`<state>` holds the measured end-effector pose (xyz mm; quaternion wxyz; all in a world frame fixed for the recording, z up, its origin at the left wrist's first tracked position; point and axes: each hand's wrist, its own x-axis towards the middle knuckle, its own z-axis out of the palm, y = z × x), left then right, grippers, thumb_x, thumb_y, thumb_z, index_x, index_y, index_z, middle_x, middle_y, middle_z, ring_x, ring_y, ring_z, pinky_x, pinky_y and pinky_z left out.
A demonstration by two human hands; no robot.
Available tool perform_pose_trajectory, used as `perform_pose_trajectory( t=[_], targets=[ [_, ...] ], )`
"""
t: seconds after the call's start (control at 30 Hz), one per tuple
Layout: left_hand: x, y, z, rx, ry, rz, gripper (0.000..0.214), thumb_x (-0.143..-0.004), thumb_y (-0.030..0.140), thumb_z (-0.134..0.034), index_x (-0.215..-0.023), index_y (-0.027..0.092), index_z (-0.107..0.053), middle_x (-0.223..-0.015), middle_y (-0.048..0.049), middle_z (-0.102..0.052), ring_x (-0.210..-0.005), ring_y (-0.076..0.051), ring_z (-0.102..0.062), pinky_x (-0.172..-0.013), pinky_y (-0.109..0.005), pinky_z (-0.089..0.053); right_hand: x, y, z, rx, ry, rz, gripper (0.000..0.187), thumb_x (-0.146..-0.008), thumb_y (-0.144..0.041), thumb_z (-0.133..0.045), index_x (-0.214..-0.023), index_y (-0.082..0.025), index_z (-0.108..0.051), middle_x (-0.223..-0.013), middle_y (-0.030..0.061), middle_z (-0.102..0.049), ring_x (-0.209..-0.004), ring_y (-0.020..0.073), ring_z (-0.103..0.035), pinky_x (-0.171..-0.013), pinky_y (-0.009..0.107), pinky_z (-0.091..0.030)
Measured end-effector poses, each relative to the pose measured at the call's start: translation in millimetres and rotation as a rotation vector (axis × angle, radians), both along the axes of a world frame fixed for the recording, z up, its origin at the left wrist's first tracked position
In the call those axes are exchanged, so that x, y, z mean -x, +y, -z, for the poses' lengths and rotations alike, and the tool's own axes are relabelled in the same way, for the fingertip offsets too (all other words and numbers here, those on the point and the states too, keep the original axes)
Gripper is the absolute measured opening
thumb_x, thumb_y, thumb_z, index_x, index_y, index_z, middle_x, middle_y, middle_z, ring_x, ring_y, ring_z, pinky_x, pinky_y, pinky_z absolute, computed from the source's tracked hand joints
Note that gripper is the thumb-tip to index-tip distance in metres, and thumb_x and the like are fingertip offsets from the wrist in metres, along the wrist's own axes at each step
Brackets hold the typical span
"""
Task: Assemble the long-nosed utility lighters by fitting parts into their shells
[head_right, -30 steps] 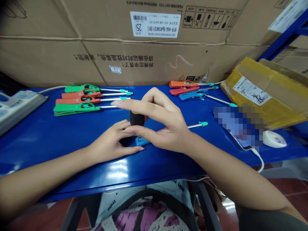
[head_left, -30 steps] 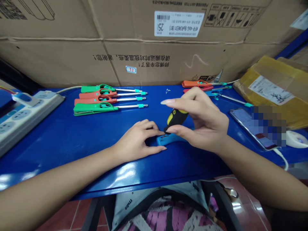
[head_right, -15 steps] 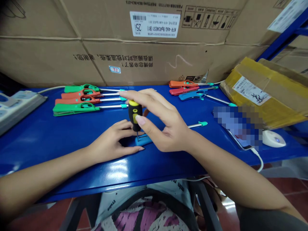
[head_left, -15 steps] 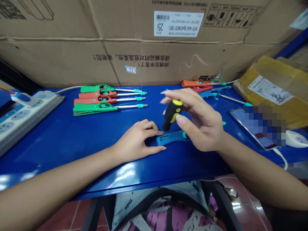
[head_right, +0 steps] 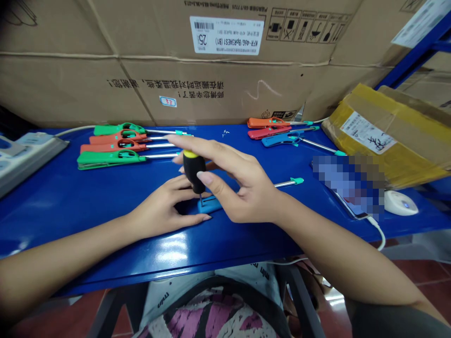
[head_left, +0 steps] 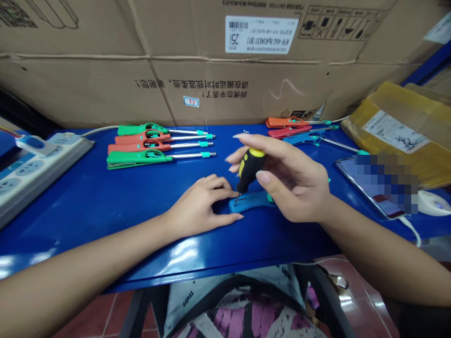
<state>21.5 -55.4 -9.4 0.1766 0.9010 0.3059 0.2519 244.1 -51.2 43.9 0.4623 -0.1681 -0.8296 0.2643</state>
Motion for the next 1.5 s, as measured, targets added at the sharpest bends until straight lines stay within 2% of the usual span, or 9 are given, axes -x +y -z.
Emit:
perform_pose_trajectory(
  t=[0.2,0.4,0.57,0.8,0.97,1.1,1.2,1.37,1.5],
  targets=[
    [-1,0,-0.5,-0.018,0.015,-0.009,0.034,-0.086,0.047,-0.073,-0.11,0.022,-0.072,-0.098,-0.0052,-0.069,-0.089,-0.022,-0.061,-0.082,-0.039,-0.051,0,5,3.9,-0.09,0.055,0.196,0.043,-0.084,-0.036,-0.077,-0.125,-0.031,-0.063,-0.12,0.0064,-0.068,-0.108,0.0279,-0.063,-0.086,0.047,-0.061],
    [-1,0,0.7,-0.013,0.004,-0.007,0.035,-0.086,0.048,-0.073,-0.108,0.02,-0.073,-0.11,-0.0081,-0.069,-0.101,-0.026,-0.064,-0.093,-0.044,-0.051,1,2,1.5,-0.011,0.013,0.051,0.038,-0.101,-0.034,-0.053,-0.138,-0.028,-0.054,-0.125,0.0072,-0.066,-0.111,0.0238,-0.065,-0.089,0.045,-0.061],
    [-1,0,0.3,-0.007,-0.003,-0.006,0.035,-0.086,0.05,-0.073,-0.106,0.021,-0.074,-0.107,-0.0078,-0.07,-0.099,-0.026,-0.064,-0.09,-0.043,-0.052,5,2,5.5,-0.089,0.06,0.124,0.037,-0.089,-0.036,-0.072,-0.125,-0.032,-0.063,-0.113,0.0046,-0.069,-0.102,0.0245,-0.065,-0.082,0.044,-0.063],
    [-1,1,1.0,-0.006,-0.005,-0.011,0.039,-0.084,0.053,-0.074,-0.106,0.021,-0.074,-0.107,-0.0078,-0.07,-0.098,-0.026,-0.064,-0.089,-0.043,-0.052,6,-3,1.2,-0.008,0.058,0.022,0.034,-0.099,-0.029,-0.055,-0.133,-0.026,-0.057,-0.127,0.007,-0.066,-0.109,0.0222,-0.066,-0.089,0.042,-0.061],
    [-2,1,0.4,-0.001,0.003,-0.016,0.04,-0.084,0.053,-0.074,-0.107,0.02,-0.074,-0.103,-0.0078,-0.07,-0.095,-0.025,-0.064,-0.085,-0.042,-0.053,5,1,2.1,-0.105,0.089,0.173,0.037,-0.084,-0.031,-0.077,-0.118,-0.031,-0.062,-0.109,0.0037,-0.068,-0.105,0.0244,-0.065,-0.084,0.043,-0.063],
    [-2,1,-0.3,0.002,0.001,-0.014,0.039,-0.084,0.053,-0.074,-0.106,0.021,-0.074,-0.103,-0.0073,-0.07,-0.094,-0.024,-0.064,-0.086,-0.042,-0.052,3,-3,-3.9,-0.017,0.063,0.049,0.029,-0.093,-0.023,-0.064,-0.121,-0.028,-0.058,-0.117,0.0054,-0.067,-0.12,0.0242,-0.062,-0.096,0.045,-0.06],
    [-2,1,-0.1,-0.007,0.0,-0.018,0.039,-0.084,0.053,-0.075,-0.106,0.021,-0.074,-0.106,-0.0077,-0.071,-0.098,-0.026,-0.064,-0.087,-0.043,-0.052,4,-4,-4.0,0.032,0.063,-0.058,0.029,-0.097,-0.021,-0.056,-0.126,-0.024,-0.055,-0.123,0.0067,-0.066,-0.113,0.021,-0.066,-0.093,0.042,-0.061],
    [-2,1,-0.5,0.006,0.005,-0.011,0.041,-0.086,0.055,-0.071,-0.109,0.021,-0.074,-0.108,-0.0089,-0.07,-0.099,-0.026,-0.064,-0.09,-0.044,-0.053,8,5,4.9,-0.175,0.155,0.027,0.039,-0.085,-0.025,-0.077,-0.12,-0.028,-0.06,-0.107,0.0024,-0.069,-0.093,0.0185,-0.067,-0.073,0.033,-0.063],
    [-2,0,-0.9,0.007,0.011,-0.016,0.038,-0.086,0.054,-0.072,-0.107,0.022,-0.074,-0.104,-0.0074,-0.07,-0.096,-0.025,-0.064,-0.089,-0.044,-0.052,7,3,3.7,-0.117,0.091,-0.036,0.035,-0.093,-0.024,-0.065,-0.127,-0.026,-0.057,-0.119,0.006,-0.068,-0.11,0.0216,-0.067,-0.085,0.038,-0.063]
  ],
)
